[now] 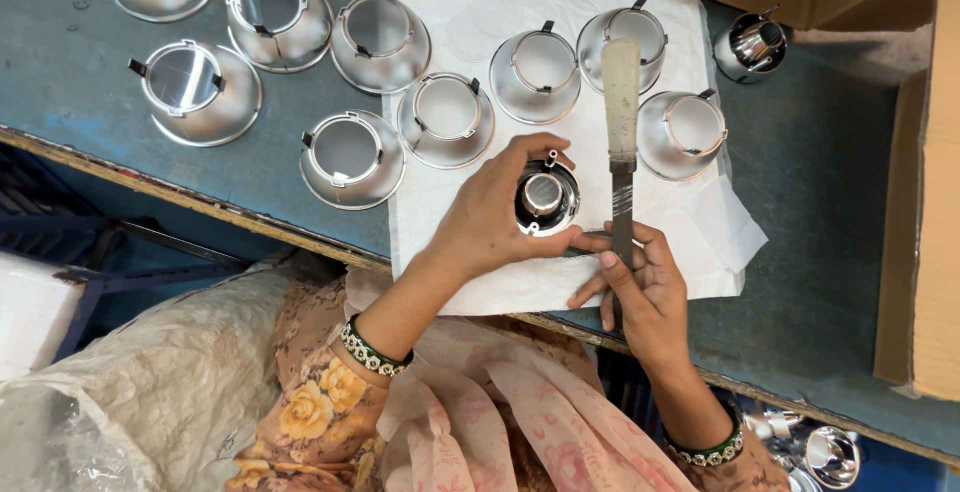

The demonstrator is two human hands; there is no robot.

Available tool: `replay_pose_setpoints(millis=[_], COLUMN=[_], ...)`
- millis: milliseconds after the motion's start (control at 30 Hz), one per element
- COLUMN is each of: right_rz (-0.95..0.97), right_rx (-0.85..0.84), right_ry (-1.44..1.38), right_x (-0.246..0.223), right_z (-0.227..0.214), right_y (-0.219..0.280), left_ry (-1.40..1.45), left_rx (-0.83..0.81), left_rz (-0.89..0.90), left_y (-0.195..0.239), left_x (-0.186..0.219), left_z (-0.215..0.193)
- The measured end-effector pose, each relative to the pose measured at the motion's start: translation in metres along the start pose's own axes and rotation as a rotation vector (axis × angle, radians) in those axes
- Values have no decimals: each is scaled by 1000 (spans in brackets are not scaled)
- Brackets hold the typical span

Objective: The person cleans metallic reflectors with a small cloth and then inserts light components into the center of each reflector, using a long thin tool to press components into place.

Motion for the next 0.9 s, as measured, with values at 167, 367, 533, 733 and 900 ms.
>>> replay_pose_setpoints(millis=[167,367,533,733,900], right_rz=[18,1,53,-648,-407], right_rx=[18,20,21,95,-10], right_ry=[-6,16,34,728,1261], right_x=[1,3,-11,-87,-75], right_z=[0,0,-18,-48,-35], right_y=[0,2,15,58,45], left_ry=[-274,-311,-140,-7,-120], left_rx=[30,56,73,184,204], left_rz=[127,135,36,8,-33], left_y=[-1,1,8,27,29], left_x=[5,3,-3,-16,-15], left_z=[2,3,-1,1,-2])
Point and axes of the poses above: each hand's wrist, its own y-axis away from the middle knuckle, its own z-axis out of the palm, x = y × z, the point moved 5 cm from there along -y, towards the middle knuckle, and after that the axes turned 3 degrees about -x, right-handed, at the moved point
